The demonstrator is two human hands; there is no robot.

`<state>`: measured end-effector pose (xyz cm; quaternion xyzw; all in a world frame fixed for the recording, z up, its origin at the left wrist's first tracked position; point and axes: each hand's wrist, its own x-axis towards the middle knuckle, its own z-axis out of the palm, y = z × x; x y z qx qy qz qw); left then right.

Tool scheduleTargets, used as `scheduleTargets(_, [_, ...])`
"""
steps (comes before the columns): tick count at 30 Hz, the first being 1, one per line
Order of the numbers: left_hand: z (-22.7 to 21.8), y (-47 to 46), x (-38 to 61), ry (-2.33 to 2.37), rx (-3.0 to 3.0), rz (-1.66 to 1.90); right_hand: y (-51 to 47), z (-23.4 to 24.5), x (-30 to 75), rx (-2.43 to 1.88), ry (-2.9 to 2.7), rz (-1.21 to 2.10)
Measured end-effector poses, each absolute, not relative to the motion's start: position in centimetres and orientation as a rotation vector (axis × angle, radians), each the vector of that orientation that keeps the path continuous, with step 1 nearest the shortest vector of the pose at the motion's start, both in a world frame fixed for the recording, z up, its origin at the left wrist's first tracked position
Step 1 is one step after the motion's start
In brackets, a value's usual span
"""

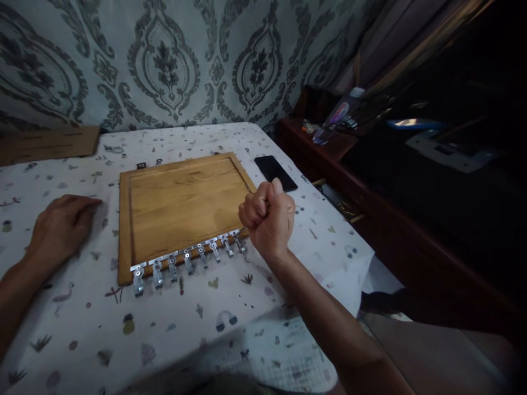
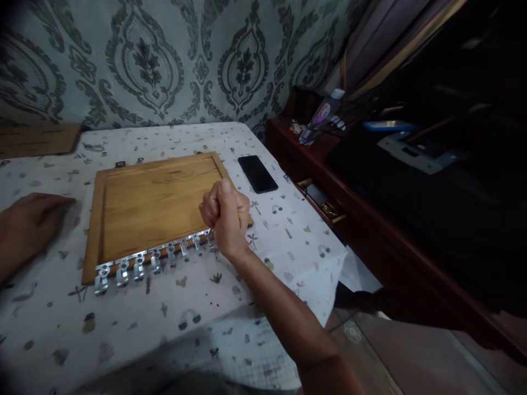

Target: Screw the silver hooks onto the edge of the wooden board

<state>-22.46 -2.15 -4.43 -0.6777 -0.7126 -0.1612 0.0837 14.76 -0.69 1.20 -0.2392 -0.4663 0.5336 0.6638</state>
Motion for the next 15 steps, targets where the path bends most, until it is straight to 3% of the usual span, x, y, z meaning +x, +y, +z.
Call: scheduleTargets(15, [-6.8,-0.8,-23.2,-2.167,-2.023,-0.551,-0.8,1.2,14.8,-0.539,-1.014,1.247])
